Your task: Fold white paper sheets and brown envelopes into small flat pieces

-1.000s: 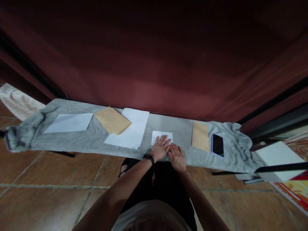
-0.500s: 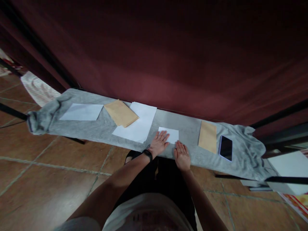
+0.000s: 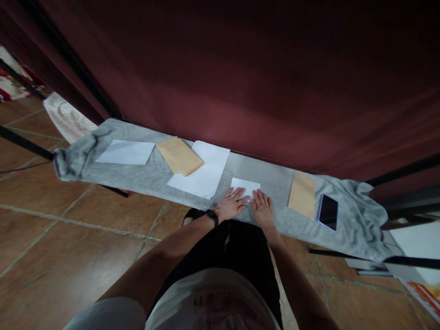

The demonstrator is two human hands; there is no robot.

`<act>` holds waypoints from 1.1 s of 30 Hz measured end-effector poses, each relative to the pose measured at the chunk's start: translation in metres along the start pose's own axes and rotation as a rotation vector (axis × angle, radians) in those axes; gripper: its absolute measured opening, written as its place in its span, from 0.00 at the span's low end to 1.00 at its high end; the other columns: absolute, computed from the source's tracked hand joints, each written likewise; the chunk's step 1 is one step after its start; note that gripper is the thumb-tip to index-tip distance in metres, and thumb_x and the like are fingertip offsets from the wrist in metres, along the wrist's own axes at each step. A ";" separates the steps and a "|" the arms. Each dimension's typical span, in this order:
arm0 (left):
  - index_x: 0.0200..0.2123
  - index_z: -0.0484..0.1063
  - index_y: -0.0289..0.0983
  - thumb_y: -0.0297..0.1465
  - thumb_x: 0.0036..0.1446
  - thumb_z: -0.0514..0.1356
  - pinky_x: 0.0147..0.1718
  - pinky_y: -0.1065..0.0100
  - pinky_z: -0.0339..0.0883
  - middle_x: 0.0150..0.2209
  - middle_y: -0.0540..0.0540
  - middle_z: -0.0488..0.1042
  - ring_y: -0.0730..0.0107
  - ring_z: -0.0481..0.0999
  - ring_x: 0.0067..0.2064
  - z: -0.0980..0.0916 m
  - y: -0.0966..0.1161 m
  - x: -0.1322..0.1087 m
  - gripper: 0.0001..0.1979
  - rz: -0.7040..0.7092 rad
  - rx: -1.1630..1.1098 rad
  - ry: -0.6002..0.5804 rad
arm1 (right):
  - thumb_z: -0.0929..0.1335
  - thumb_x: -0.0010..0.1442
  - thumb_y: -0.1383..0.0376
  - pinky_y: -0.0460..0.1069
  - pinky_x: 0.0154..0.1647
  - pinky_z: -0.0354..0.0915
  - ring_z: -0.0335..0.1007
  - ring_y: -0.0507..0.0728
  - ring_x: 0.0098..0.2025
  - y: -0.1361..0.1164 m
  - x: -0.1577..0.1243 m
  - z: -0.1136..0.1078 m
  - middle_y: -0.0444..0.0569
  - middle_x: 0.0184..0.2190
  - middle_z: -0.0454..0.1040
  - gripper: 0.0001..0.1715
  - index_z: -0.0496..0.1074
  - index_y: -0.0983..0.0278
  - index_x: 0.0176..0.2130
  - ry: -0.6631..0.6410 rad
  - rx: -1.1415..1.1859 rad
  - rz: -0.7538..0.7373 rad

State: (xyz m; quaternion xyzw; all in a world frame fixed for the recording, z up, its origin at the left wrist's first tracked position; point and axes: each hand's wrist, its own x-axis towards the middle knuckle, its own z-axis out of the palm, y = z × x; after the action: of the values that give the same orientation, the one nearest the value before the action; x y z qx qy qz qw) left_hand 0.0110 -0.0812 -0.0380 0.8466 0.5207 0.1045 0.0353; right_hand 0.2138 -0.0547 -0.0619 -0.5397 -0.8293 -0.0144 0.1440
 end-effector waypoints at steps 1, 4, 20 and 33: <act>0.70 0.57 0.48 0.43 0.72 0.48 0.70 0.51 0.40 0.72 0.43 0.55 0.58 0.52 0.73 0.000 0.000 0.000 0.25 0.003 0.000 0.001 | 0.54 0.73 0.60 0.65 0.68 0.48 0.54 0.65 0.70 0.001 0.005 0.000 0.57 0.69 0.60 0.31 0.59 0.64 0.70 -0.015 -0.005 0.004; 0.70 0.57 0.51 0.43 0.72 0.49 0.70 0.50 0.40 0.72 0.44 0.54 0.58 0.53 0.72 -0.001 0.000 -0.001 0.25 0.005 0.002 0.004 | 0.55 0.73 0.59 0.65 0.68 0.49 0.53 0.65 0.70 0.004 0.018 0.000 0.55 0.71 0.58 0.31 0.58 0.62 0.70 -0.056 -0.020 0.033; 0.69 0.59 0.49 0.42 0.72 0.49 0.70 0.51 0.41 0.72 0.44 0.55 0.58 0.53 0.72 -0.002 0.003 0.000 0.25 -0.005 0.031 -0.004 | 0.54 0.73 0.62 0.63 0.69 0.48 0.55 0.64 0.70 -0.003 0.015 0.005 0.57 0.69 0.60 0.31 0.60 0.69 0.69 0.053 -0.001 0.029; 0.71 0.50 0.26 0.44 0.70 0.43 0.71 0.50 0.43 0.72 0.32 0.50 0.52 0.47 0.74 0.014 0.005 0.010 0.35 -0.396 -0.076 0.048 | 0.56 0.72 0.60 0.64 0.70 0.47 0.60 0.66 0.68 -0.012 0.000 0.001 0.61 0.67 0.64 0.31 0.60 0.71 0.68 0.124 0.044 0.125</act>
State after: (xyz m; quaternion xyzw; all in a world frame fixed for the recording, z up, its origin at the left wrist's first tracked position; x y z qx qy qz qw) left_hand 0.0222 -0.0742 -0.0494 0.7229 0.6734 0.1353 0.0745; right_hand 0.2031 -0.0595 -0.0616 -0.5850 -0.7838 -0.0207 0.2075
